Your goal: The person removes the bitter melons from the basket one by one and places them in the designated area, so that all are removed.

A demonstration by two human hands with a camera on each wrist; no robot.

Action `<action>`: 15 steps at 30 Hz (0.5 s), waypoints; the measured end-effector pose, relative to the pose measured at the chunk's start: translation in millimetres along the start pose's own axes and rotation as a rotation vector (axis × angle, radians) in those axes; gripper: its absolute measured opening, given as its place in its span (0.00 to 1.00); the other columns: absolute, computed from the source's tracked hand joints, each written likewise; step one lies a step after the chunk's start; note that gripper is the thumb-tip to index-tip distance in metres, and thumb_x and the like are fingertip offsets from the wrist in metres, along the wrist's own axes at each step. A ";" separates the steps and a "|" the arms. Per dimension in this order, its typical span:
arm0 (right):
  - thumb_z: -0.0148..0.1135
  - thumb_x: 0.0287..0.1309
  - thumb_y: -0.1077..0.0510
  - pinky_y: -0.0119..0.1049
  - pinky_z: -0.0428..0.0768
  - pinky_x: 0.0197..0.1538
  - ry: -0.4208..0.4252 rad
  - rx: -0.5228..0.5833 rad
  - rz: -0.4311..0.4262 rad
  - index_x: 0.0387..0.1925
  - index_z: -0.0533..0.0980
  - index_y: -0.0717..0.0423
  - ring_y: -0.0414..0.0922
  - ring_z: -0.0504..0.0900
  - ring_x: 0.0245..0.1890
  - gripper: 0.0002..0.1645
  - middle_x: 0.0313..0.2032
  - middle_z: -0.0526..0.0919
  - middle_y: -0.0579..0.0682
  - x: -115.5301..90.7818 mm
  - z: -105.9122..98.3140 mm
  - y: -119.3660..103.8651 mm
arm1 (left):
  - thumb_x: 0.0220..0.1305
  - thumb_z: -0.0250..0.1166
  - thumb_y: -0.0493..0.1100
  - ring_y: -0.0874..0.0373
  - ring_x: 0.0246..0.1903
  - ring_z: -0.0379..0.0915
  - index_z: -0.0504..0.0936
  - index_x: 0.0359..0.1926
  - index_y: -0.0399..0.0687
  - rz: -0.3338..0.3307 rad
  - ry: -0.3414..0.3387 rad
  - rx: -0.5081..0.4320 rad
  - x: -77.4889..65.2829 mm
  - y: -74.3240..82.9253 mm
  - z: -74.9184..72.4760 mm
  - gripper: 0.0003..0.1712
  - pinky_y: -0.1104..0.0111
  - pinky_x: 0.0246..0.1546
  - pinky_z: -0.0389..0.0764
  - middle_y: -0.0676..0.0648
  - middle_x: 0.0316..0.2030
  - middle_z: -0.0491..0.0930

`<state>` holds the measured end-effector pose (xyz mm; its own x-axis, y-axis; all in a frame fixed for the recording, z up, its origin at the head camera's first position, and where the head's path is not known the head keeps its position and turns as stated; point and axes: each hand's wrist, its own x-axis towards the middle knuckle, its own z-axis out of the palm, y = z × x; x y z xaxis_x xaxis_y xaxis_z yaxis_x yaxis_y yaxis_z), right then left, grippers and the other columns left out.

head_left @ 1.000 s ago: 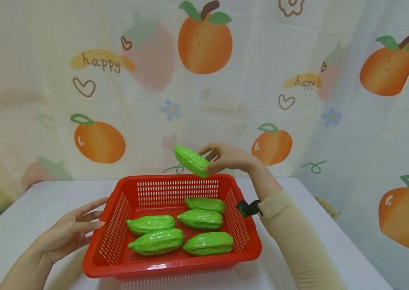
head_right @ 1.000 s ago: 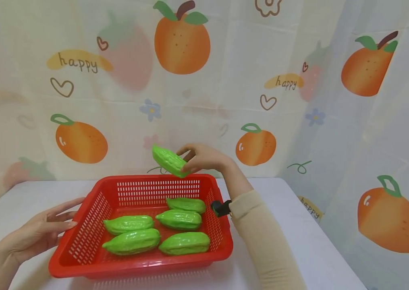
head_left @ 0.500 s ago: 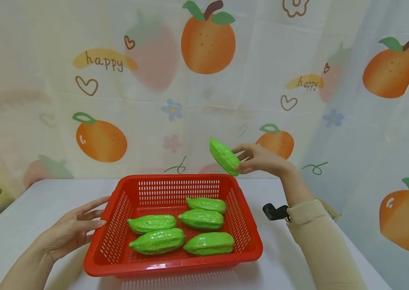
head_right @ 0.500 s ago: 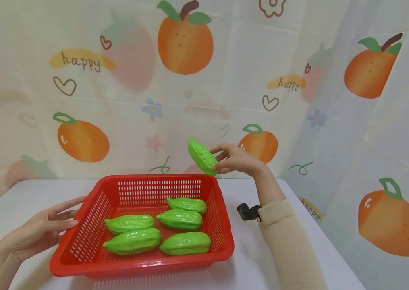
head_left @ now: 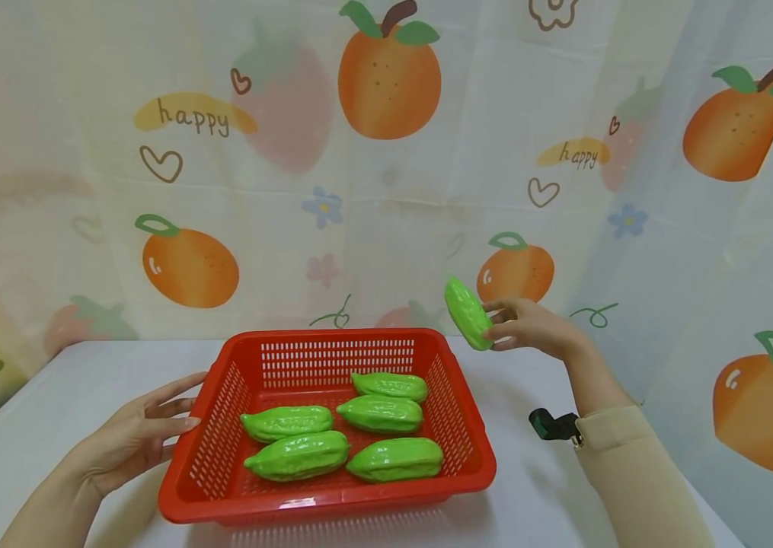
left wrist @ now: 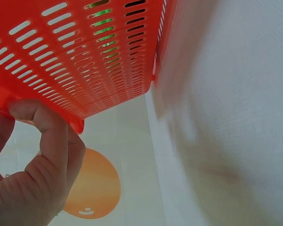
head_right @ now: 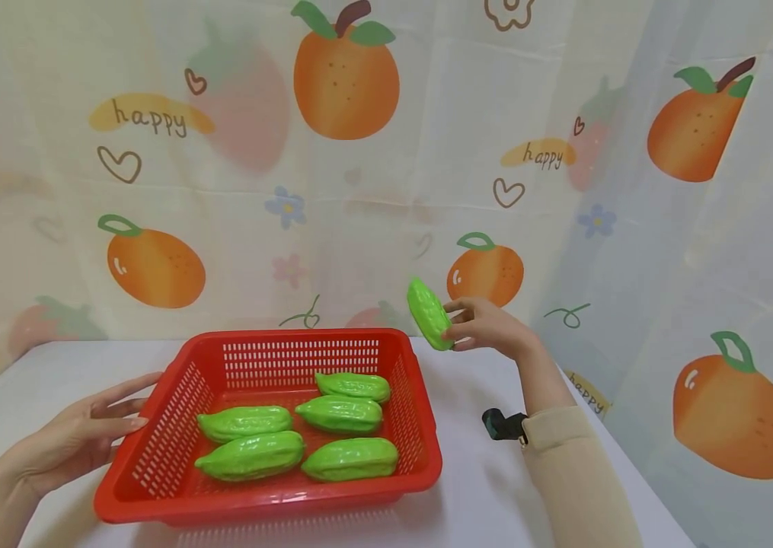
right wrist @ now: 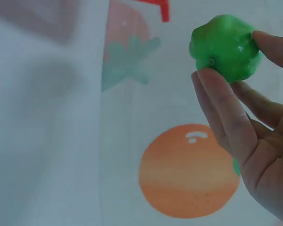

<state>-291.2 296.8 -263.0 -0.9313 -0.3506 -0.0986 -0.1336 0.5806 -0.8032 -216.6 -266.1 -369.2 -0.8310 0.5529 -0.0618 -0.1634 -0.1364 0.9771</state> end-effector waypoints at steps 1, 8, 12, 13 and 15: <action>0.62 0.62 0.56 0.43 0.84 0.55 -0.003 0.005 0.008 0.70 0.59 0.65 0.44 0.83 0.47 0.39 0.55 0.77 0.63 -1.6 -0.2 3.7 | 0.75 0.48 0.34 0.61 0.49 0.83 0.72 0.60 0.79 0.003 -0.006 -0.001 0.2 -0.1 -0.1 0.30 0.64 0.49 0.85 0.60 0.53 0.81; 0.62 0.62 0.56 0.46 0.83 0.57 -0.011 0.054 0.068 0.69 0.59 0.68 0.45 0.83 0.46 0.39 0.53 0.78 0.61 -10.6 3.8 24.9 | 0.75 0.48 0.35 0.61 0.49 0.83 0.72 0.60 0.80 -0.009 0.001 0.003 2.1 0.5 0.2 0.29 0.64 0.50 0.85 0.61 0.53 0.81; 0.62 0.61 0.56 0.47 0.83 0.57 0.009 0.064 0.114 0.68 0.59 0.68 0.44 0.83 0.44 0.40 0.51 0.78 0.60 -13.4 9.4 35.7 | 0.75 0.48 0.34 0.61 0.49 0.83 0.72 0.60 0.80 -0.007 -0.005 0.001 2.4 0.6 0.7 0.29 0.64 0.50 0.85 0.60 0.53 0.81; 0.62 0.61 0.56 0.46 0.83 0.57 0.010 0.062 0.120 0.68 0.59 0.69 0.44 0.83 0.43 0.40 0.51 0.77 0.60 -13.9 10.8 38.3 | 0.75 0.48 0.34 0.61 0.49 0.83 0.72 0.60 0.79 -0.005 -0.007 0.000 2.3 0.5 0.8 0.29 0.64 0.50 0.85 0.60 0.53 0.81; 0.62 0.61 0.56 0.45 0.84 0.55 0.016 0.068 0.132 0.68 0.59 0.70 0.43 0.83 0.43 0.40 0.51 0.77 0.61 -14.5 13.8 43.8 | 0.75 0.47 0.34 0.61 0.49 0.83 0.72 0.61 0.79 0.003 -0.016 -0.004 2.1 0.3 0.6 0.30 0.64 0.50 0.85 0.60 0.53 0.81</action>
<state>-278.8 317.2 -304.8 -0.9446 -0.2625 -0.1971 0.0132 0.5695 -0.8219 -218.0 -264.5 -368.9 -0.8231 0.5651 -0.0554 -0.1627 -0.1411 0.9765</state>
